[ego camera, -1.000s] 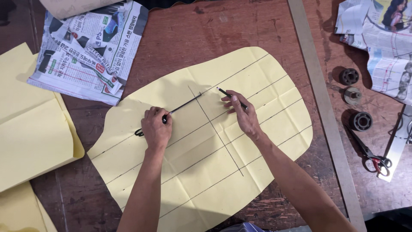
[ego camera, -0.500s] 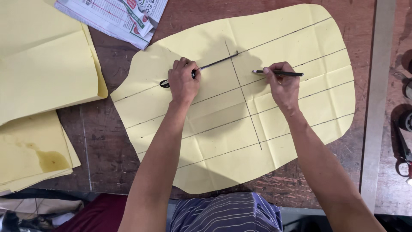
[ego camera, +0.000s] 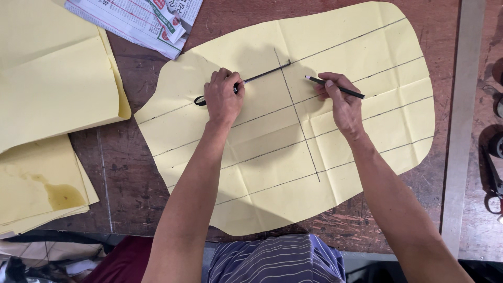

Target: The person uses a measuring tape and a pencil to mark vertical lines on a large piece of yellow fabric. They then use a long ruler to draw horizontal lines across the fabric, creating a grid pattern. The person continues to measure and mark the fabric with precision.

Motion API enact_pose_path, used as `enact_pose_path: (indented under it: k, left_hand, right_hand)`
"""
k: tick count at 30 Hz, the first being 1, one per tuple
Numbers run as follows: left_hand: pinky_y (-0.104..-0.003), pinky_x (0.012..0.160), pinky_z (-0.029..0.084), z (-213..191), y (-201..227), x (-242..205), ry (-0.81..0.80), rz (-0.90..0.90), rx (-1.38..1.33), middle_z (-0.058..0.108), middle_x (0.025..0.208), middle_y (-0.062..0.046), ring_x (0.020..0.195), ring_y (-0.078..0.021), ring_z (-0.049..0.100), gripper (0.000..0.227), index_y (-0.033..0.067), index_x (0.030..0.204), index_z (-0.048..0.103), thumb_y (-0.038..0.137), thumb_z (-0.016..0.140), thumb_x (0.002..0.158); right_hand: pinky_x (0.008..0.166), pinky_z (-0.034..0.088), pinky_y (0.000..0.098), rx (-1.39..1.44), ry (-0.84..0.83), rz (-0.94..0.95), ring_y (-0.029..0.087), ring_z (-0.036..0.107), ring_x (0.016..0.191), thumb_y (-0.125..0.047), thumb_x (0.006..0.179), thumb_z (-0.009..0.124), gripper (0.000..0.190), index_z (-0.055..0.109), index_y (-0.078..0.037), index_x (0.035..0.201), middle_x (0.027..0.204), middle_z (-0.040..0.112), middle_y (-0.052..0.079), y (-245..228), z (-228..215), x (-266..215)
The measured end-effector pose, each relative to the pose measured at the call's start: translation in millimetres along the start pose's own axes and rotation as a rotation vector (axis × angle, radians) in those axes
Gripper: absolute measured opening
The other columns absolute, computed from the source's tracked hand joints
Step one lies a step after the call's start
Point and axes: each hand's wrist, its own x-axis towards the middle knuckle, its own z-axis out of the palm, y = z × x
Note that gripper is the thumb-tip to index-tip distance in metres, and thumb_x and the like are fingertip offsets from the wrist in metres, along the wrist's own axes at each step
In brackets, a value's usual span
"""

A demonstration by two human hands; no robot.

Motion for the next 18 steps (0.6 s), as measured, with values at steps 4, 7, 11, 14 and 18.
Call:
enact_pose_path:
  k: [4, 7, 11, 14, 18]
  left_hand:
    - [-0.043, 0.067, 0.045, 3, -1, 1, 0.023, 0.010, 0.023, 0.063, 0.092, 0.002, 0.091, -0.0220, 0.062, 0.015, 0.0143, 0.082, 0.066, 0.011, 0.081, 0.081]
    - [-0.043, 0.065, 0.046, 4, -3, 3, 0.014, 0.011, 0.034, 0.063, 0.091, 0.001, 0.090, -0.0220, 0.062, 0.014, 0.0145, 0.083, 0.067, 0.012, 0.081, 0.081]
    - [-0.042, 0.064, 0.047, 5, -4, 4, -0.002, 0.014, 0.043, 0.063, 0.091, 0.001, 0.090, -0.0221, 0.063, 0.014, 0.0149, 0.083, 0.068, 0.013, 0.082, 0.081]
    - [-0.043, 0.063, 0.047, 5, -4, 5, -0.010, 0.002, 0.036, 0.064, 0.091, 0.001, 0.089, -0.0218, 0.063, 0.013, 0.0155, 0.083, 0.069, 0.013, 0.082, 0.080]
    - [-0.043, 0.064, 0.047, 4, -4, 5, 0.000, 0.009, 0.038, 0.064, 0.091, 0.001, 0.090, -0.0216, 0.063, 0.014, 0.0157, 0.082, 0.069, 0.014, 0.082, 0.079]
  right_hand:
    - [0.088, 0.057, 0.0310, 0.004, -0.038, -0.008, 0.016, 0.069, 0.102, -0.015, 0.110, 0.045, 0.034, 0.063, 0.002, 0.133, 0.112, 0.073, 0.012, -1, -1, 4]
    - [0.089, 0.056, 0.0312, 0.005, -0.056, -0.010, 0.017, 0.068, 0.106, -0.015, 0.110, 0.042, 0.037, 0.062, 0.002, 0.135, 0.118, 0.072, 0.012, -5, 0, 8]
    - [0.089, 0.056, 0.0299, 0.001, -0.071, -0.008, 0.015, 0.068, 0.106, -0.017, 0.110, 0.044, 0.036, 0.064, 0.000, 0.134, 0.119, 0.074, 0.009, -10, 5, 15]
    - [0.086, 0.054, 0.0293, -0.074, -0.057, -0.002, 0.014, 0.066, 0.101, -0.018, 0.110, 0.057, 0.028, 0.067, -0.001, 0.130, 0.113, 0.075, 0.009, -10, 11, 21]
    - [0.090, 0.054, 0.0281, -0.083, -0.075, -0.001, 0.012, 0.068, 0.104, -0.015, 0.109, 0.061, 0.022, 0.069, -0.002, 0.125, 0.111, 0.075, 0.007, -8, 17, 30]
